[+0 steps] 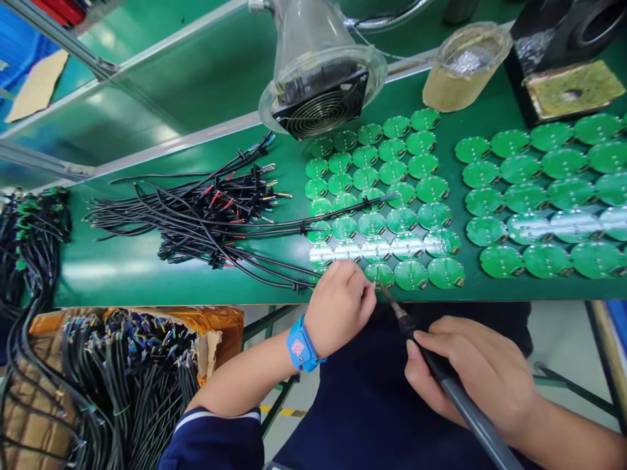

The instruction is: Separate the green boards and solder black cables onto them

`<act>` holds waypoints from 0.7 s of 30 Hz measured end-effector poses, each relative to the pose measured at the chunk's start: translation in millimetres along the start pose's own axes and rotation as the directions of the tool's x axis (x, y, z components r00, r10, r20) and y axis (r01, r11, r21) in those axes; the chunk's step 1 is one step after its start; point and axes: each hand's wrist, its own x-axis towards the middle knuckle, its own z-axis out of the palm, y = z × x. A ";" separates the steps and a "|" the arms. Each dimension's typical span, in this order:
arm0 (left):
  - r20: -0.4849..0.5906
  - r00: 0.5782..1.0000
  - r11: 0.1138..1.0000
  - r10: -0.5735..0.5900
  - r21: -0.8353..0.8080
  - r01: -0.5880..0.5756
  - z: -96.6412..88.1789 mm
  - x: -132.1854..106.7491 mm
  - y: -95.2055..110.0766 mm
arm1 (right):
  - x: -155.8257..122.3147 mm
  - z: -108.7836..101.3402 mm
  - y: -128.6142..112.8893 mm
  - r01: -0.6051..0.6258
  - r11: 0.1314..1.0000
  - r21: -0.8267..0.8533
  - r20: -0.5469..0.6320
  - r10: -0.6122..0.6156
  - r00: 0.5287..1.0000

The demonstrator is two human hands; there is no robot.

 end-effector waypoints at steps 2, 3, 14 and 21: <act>-0.002 1.000 1.000 -0.001 -0.002 0.001 0.3 0.0 -0.1 | 0.0 0.8 -0.3 0.001 1.000 0.006 0.013 -0.001 1.000; -0.003 1.000 1.000 0.001 -0.005 -0.001 0.2 0.0 -0.1 | 0.0 0.8 -0.4 0.005 1.000 0.006 0.015 -0.005 1.000; 0.018 1.000 1.000 -0.006 -0.028 0.007 -6.5 2.8 1.2 | -5.8 -19.0 16.7 -0.272 0.947 0.172 -0.032 0.281 0.959; 0.090 0.996 0.999 -0.015 -0.045 0.019 -13.4 5.2 1.7 | -7.4 -7.4 25.2 -0.256 0.941 0.221 -0.051 0.274 0.961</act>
